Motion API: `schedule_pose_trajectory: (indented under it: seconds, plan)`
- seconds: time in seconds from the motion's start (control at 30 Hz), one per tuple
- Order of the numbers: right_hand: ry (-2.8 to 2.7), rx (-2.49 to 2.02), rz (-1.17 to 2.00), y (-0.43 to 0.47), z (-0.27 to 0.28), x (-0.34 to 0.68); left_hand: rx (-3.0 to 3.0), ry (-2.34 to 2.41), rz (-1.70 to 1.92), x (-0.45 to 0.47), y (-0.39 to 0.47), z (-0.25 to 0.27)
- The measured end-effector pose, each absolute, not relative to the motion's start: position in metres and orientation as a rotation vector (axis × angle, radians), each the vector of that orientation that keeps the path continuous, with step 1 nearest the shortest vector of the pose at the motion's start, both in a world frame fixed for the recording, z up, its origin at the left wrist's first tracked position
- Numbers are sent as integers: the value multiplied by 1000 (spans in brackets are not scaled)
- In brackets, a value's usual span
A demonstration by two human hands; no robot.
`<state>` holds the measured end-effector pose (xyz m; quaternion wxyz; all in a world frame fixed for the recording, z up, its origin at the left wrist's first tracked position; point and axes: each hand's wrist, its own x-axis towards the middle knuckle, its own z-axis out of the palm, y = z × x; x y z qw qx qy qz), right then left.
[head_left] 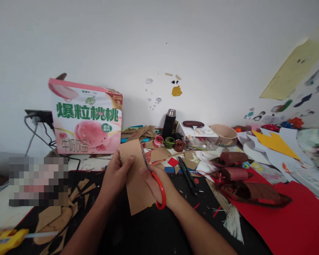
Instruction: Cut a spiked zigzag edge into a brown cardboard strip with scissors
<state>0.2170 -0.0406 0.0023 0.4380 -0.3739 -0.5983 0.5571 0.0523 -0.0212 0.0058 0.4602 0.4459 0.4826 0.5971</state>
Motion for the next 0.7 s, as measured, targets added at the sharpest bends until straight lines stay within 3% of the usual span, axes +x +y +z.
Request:
schedule_pose_trajectory:
  seconds: [0.7]
  plan:
    - [-1566, -1057, 1252, -38, -9, 216, 1104, 1223, 1560, 59, -22, -2]
